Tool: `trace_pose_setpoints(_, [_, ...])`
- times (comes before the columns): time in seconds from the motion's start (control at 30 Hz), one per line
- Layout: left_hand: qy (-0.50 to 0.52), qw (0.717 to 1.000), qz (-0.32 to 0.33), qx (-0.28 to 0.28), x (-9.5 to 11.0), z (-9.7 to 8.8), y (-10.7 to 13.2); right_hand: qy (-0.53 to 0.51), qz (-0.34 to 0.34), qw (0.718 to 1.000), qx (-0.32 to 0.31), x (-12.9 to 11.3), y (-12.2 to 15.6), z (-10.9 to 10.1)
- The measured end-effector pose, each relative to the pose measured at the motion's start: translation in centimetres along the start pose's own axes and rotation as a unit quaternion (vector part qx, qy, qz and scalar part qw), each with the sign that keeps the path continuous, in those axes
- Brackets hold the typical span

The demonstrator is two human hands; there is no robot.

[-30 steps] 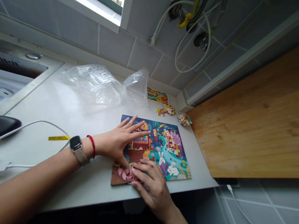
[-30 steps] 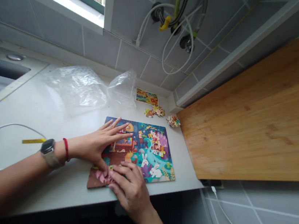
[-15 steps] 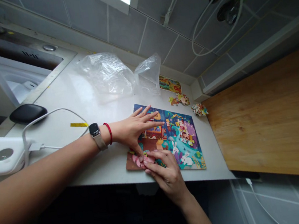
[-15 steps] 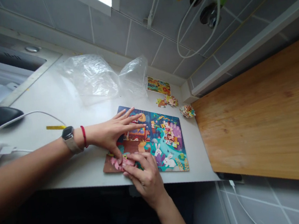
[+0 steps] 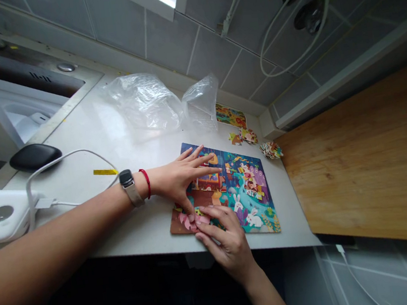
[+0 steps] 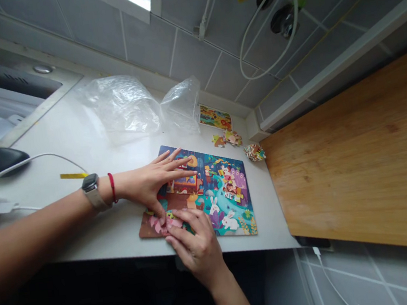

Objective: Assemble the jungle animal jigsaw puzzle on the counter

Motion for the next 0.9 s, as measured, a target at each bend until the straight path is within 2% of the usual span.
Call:
trace_pose_setpoints(0.17, [-0.001, 0.998, 0.007, 0.068, 0.1, -0.8, -0.2, 0.004, 0.017, 1.0, 0.007, 0.0, 0.1, 0.2])
trace_pose_setpoints(0.3, [0.003, 0.98, 0.033, 0.195, 0.0, -2.1, -0.4, 0.006, 0.032, 0.999, 0.015, -0.3, 0.2, 0.1])
trace_pose_setpoints(0.37, [0.007, 0.966, 0.039, 0.254, 0.0, -2.6, -0.3, 0.005, 0.03, 0.999, 0.015, -0.2, 0.0, -0.7])
trace_pose_setpoints(0.47, [0.017, 0.952, 0.013, 0.305, -0.4, -3.2, -0.1, 0.019, 0.012, 0.999, 0.036, 1.4, -1.6, -3.6])
trace_pose_setpoints(0.57, [0.029, 0.948, -0.011, 0.316, -0.8, -3.2, 0.0, 0.062, 0.072, 0.993, 0.069, 6.2, -5.4, -7.3])
trace_pose_setpoints(0.67, [0.03, 0.95, -0.016, 0.311, -0.9, -3.2, 0.0, 0.117, 0.206, 0.97, 0.051, 12.9, -10.6, -9.6])
trace_pose_setpoints(0.77, [0.032, 0.948, -0.023, 0.315, -1.0, -3.3, 0.0, 0.232, 0.331, 0.912, -0.07, 18.9, -15.0, -9.3])
trace_pose_setpoints(0.9, [0.046, 0.944, -0.023, 0.325, -1.0, -3.5, 0.1, 0.256, 0.367, 0.888, -0.107, 22.8, -18.4, -7.9])
Point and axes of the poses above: each hand's wrist, its own y-axis away from the middle knuckle, its own z-axis out of the palm, x = y × z, the point moved 4 cm from there along -y, towards the middle knuckle, and after that the axes turned 7 degrees about y, right-handed, at the moved point
